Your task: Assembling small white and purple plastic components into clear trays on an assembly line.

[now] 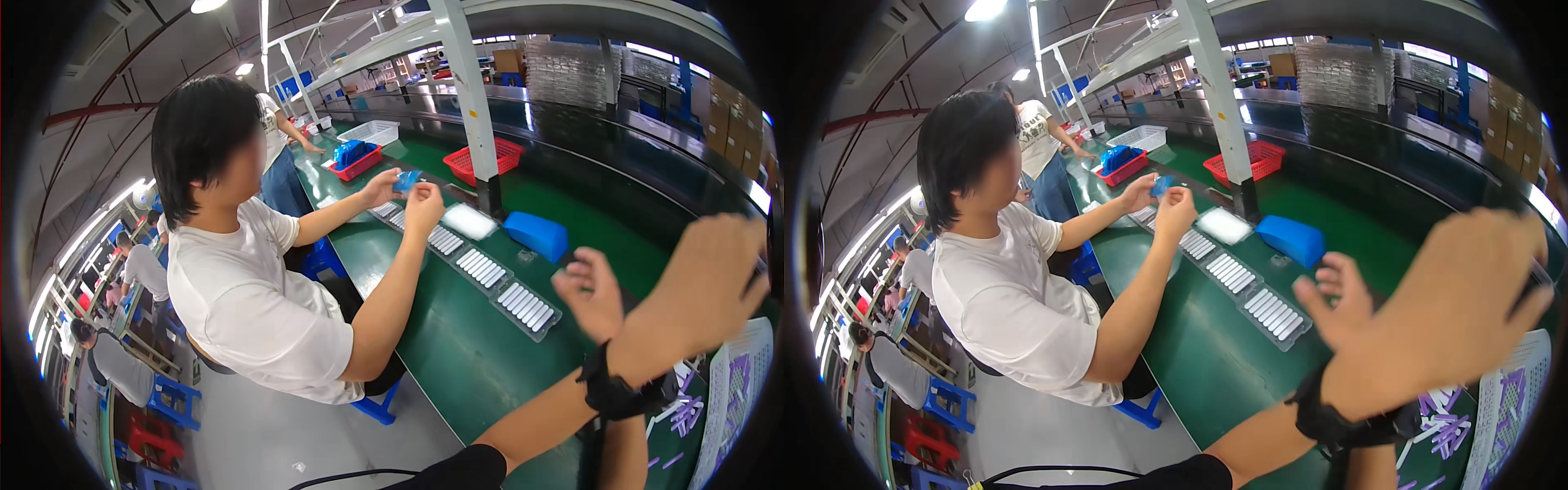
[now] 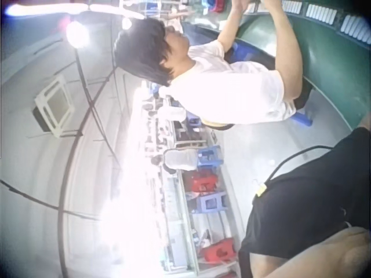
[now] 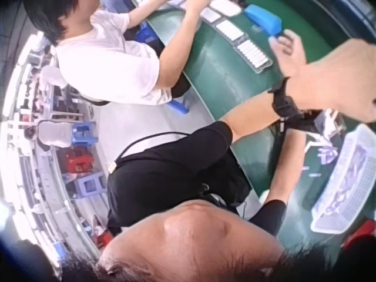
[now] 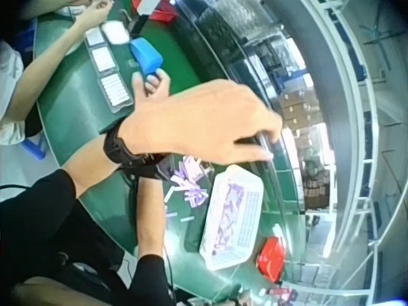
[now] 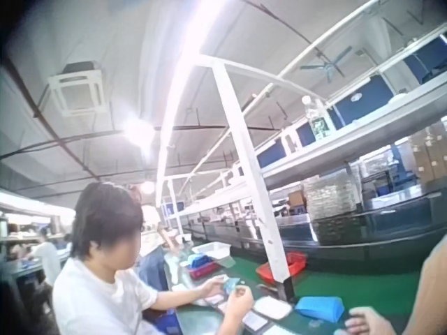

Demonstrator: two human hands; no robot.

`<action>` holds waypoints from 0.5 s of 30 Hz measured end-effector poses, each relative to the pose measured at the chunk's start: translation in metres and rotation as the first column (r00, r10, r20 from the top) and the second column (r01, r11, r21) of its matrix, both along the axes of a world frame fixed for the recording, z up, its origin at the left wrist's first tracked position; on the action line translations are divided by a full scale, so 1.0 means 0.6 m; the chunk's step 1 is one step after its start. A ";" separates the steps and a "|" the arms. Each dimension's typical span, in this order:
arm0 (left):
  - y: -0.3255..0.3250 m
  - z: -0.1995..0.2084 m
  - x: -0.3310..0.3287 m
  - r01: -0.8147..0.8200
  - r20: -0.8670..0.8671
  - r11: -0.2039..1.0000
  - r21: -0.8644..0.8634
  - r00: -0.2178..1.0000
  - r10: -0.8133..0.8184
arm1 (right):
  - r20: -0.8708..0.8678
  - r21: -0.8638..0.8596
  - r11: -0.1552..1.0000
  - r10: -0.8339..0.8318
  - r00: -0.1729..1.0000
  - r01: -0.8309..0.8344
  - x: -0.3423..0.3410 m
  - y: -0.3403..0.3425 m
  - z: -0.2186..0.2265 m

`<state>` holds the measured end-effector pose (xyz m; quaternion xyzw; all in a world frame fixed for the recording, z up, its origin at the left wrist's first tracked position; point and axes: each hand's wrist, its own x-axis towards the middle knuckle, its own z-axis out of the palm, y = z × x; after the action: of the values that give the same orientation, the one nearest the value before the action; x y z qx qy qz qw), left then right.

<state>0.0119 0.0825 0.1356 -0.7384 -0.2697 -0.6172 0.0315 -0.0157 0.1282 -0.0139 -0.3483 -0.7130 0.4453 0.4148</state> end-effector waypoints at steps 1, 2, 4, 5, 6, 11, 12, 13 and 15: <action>0.009 0.019 0.008 0.021 0.165 0.979 0.202 0.985 -0.055 | -0.242 -0.042 0.997 -0.071 0.968 0.063 0.036 0.031 0.003; 0.013 0.029 0.007 0.092 0.100 0.996 -0.013 0.991 -0.090 | -0.356 -0.163 0.984 0.005 0.934 -0.067 0.127 0.072 0.030; 0.039 0.019 -0.027 -0.051 0.124 0.999 -0.008 0.991 0.051 | -0.490 -0.178 0.979 -0.001 0.872 -0.099 0.128 0.059 0.069; 0.063 0.007 -0.018 -0.024 0.188 1.000 -0.006 0.982 0.025 | -0.590 -0.183 0.981 -0.059 0.805 -0.062 0.148 0.047 0.093; 0.086 -0.009 -0.012 -0.029 0.238 1.000 0.004 0.971 0.027 | -0.692 -0.184 0.981 -0.088 0.717 -0.057 0.149 0.029 0.121; 0.171 -0.119 0.093 0.221 0.087 0.821 -0.526 0.975 -0.207 | -0.833 -0.352 0.927 -0.374 0.407 0.131 0.208 0.005 0.164; 0.183 -0.145 0.090 0.216 0.108 0.789 -0.575 0.976 -0.188 | -0.823 -0.361 0.922 -0.387 0.416 0.143 0.205 0.024 0.141; 0.194 -0.169 0.101 0.228 0.131 0.755 -0.615 0.973 -0.188 | -0.823 -0.360 0.921 -0.388 0.416 0.149 0.218 0.042 0.119; 0.201 -0.196 0.186 0.332 0.200 0.659 -0.675 0.942 -0.270 | -0.825 -0.403 0.904 -0.427 0.369 0.144 0.308 0.070 0.080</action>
<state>0.1234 0.2033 0.0179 -0.7029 -0.3581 -0.4951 -0.3639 0.1692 0.1700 0.0343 -0.2266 -0.2410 0.5716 0.7509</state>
